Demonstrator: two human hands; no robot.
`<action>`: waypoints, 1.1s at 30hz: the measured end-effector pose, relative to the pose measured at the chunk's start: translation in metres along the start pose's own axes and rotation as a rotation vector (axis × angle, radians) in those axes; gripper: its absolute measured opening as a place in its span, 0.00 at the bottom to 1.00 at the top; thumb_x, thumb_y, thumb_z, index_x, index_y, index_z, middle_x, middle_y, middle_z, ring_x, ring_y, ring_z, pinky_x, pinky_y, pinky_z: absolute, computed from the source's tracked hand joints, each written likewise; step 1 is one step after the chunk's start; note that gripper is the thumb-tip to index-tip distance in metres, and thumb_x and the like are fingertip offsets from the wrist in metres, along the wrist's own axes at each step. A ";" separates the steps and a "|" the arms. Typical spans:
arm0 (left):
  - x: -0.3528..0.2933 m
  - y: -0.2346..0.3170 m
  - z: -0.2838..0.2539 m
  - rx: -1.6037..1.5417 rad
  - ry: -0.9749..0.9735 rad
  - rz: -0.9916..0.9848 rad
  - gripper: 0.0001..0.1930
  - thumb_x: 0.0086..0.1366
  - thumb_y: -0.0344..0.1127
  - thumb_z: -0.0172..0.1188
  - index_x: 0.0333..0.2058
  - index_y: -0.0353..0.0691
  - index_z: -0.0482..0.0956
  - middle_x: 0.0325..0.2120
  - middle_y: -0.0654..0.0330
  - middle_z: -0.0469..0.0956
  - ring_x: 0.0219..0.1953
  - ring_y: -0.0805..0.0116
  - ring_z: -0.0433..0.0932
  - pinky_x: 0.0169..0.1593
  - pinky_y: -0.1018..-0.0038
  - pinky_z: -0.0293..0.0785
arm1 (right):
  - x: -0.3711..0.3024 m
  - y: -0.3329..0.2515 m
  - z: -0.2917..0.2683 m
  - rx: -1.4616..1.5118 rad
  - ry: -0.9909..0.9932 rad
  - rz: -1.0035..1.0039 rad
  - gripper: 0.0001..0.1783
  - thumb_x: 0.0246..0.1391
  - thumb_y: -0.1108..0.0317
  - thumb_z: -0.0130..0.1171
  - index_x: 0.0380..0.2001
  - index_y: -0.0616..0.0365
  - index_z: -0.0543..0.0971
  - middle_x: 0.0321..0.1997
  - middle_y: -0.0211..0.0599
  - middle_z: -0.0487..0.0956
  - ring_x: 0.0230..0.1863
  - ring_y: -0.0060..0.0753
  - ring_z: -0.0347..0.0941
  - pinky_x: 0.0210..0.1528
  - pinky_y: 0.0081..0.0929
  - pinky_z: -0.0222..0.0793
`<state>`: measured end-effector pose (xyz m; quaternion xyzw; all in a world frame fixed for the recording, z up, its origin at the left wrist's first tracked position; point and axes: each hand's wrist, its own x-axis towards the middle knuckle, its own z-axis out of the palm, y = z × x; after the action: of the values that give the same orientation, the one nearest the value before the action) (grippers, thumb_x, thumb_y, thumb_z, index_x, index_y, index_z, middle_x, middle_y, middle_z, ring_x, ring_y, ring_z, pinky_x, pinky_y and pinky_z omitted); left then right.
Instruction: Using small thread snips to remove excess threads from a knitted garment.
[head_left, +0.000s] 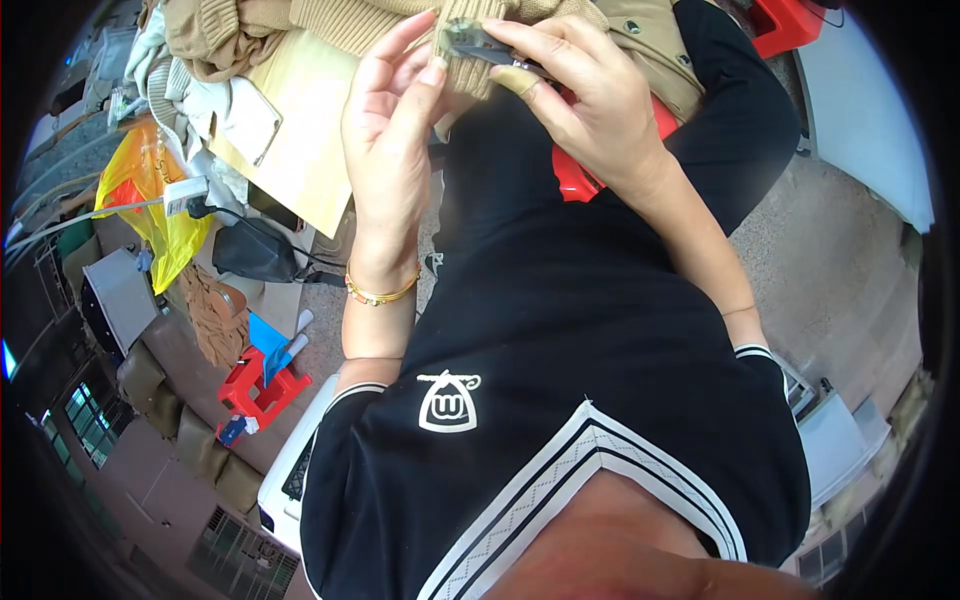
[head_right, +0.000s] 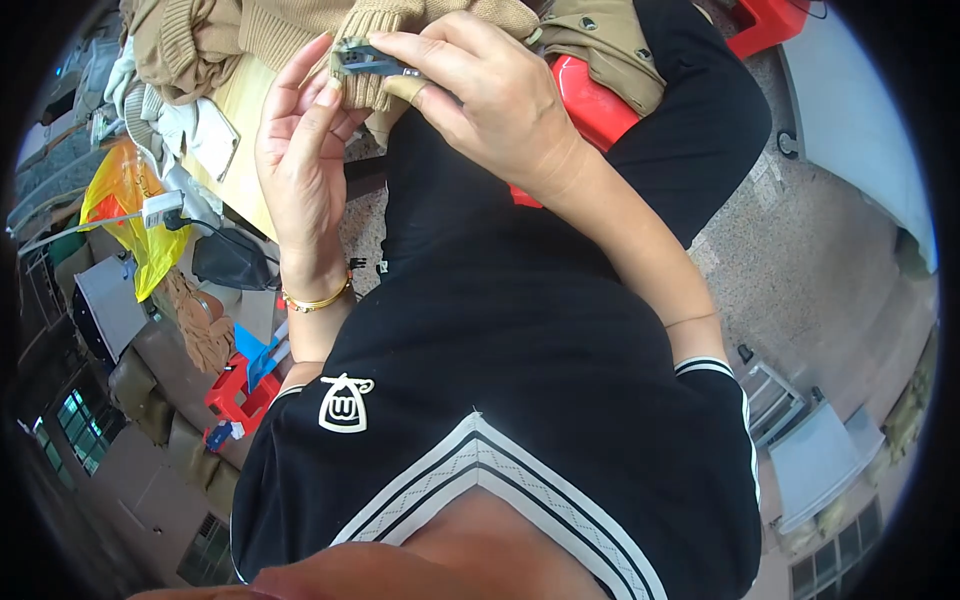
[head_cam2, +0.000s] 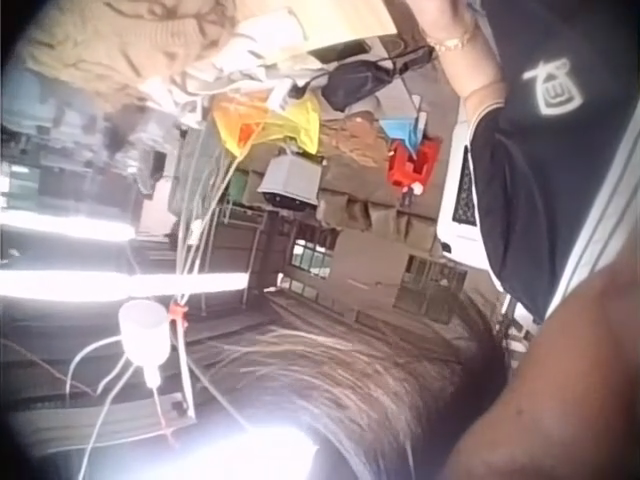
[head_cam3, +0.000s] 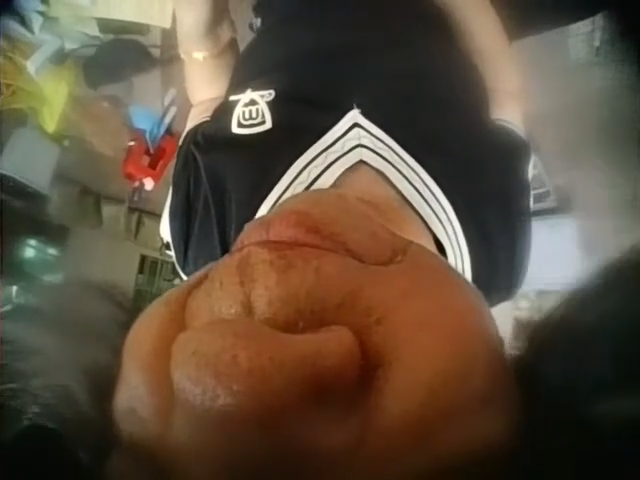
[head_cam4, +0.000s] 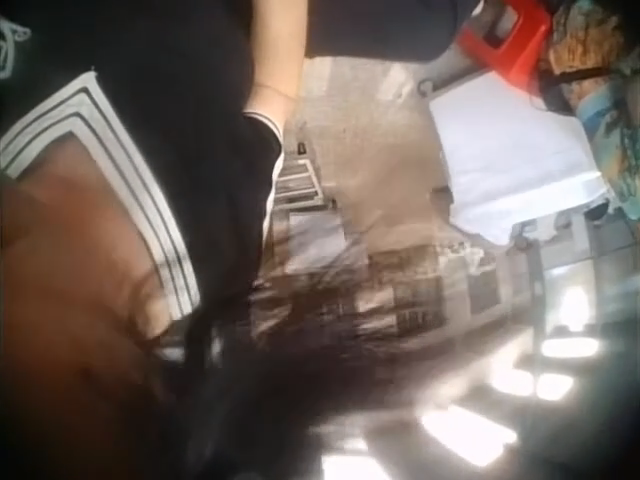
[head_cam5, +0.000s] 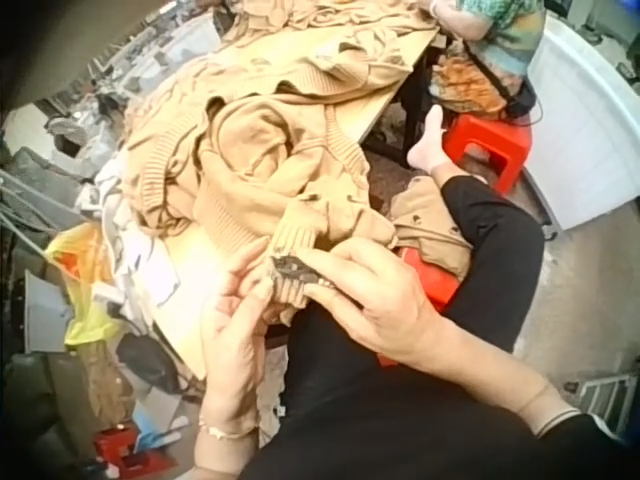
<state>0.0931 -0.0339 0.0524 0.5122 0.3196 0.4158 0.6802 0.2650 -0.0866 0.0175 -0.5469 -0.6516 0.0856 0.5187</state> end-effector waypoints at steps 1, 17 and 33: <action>0.000 0.000 0.001 -0.038 -0.002 -0.013 0.22 0.71 0.28 0.52 0.62 0.31 0.65 0.47 0.54 0.79 0.48 0.71 0.79 0.52 0.73 0.76 | 0.000 0.002 0.001 0.005 0.018 -0.024 0.23 0.48 0.75 0.66 0.50 0.54 0.81 0.34 0.34 0.77 0.31 0.30 0.75 0.34 0.25 0.72; 0.001 -0.005 -0.006 -0.132 0.009 -0.034 0.22 0.70 0.26 0.50 0.61 0.31 0.64 0.51 0.54 0.76 0.50 0.72 0.76 0.52 0.77 0.74 | 0.003 0.000 0.010 -0.002 0.048 -0.048 0.24 0.45 0.76 0.65 0.50 0.53 0.81 0.31 0.32 0.74 0.28 0.30 0.75 0.30 0.27 0.74; 0.003 -0.010 0.000 -0.003 0.039 0.080 0.24 0.67 0.20 0.54 0.60 0.29 0.63 0.52 0.51 0.75 0.53 0.70 0.75 0.56 0.76 0.72 | 0.006 0.005 0.021 -0.122 0.070 -0.113 0.25 0.45 0.75 0.65 0.50 0.51 0.82 0.33 0.30 0.75 0.30 0.30 0.76 0.32 0.26 0.75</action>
<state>0.0970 -0.0322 0.0429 0.5156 0.3113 0.4530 0.6573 0.2531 -0.0705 0.0082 -0.5424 -0.6668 -0.0027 0.5111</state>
